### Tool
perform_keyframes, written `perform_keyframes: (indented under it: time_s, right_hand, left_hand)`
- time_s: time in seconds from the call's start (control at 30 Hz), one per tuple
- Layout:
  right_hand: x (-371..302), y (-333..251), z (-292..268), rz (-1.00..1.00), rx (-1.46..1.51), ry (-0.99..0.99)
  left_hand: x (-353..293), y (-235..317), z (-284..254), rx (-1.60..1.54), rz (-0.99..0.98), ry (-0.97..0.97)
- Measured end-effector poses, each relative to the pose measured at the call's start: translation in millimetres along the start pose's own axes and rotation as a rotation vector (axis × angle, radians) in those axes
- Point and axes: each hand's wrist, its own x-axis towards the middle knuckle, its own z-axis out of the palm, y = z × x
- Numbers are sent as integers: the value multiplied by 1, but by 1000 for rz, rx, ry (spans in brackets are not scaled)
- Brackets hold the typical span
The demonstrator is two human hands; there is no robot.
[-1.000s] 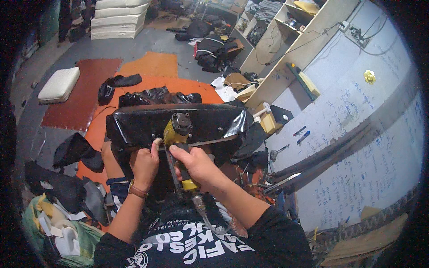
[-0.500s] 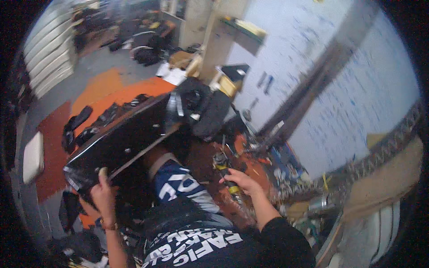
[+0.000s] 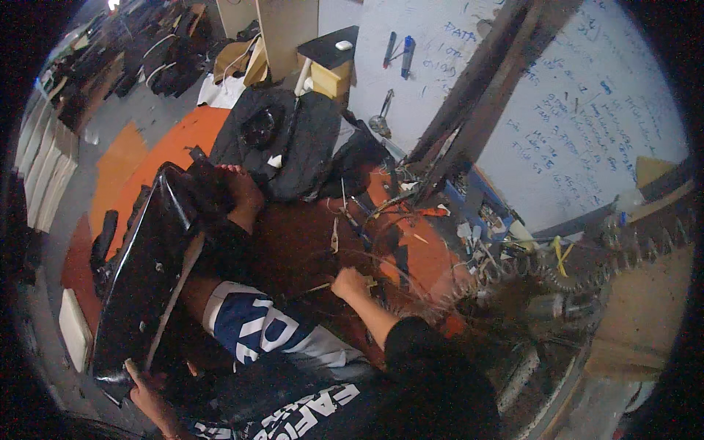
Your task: The person fits a black vinyl cover over a seat cushion, smooths the material, and secures it by hand and with tools. They use a staple gun and a hammer to attach the vinyl to the seat frame, then trim excess material with a knife.
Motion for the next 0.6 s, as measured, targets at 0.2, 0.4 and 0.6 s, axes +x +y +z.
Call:
perform_keyframes:
  time_s: [0.2,0.4,0.6]
  right_hand:
    - [31,-51,62,-544,-266,-5]
    - [49,-26,71,-419,40,-308]
    - [13,-71,-95,-448,530,488]
  left_hand:
    - [31,-32,-10,1,47,-69]
    - [33,-16,-16,-6,83,-260]
    - [-45,95,-47,174,290,-1072]
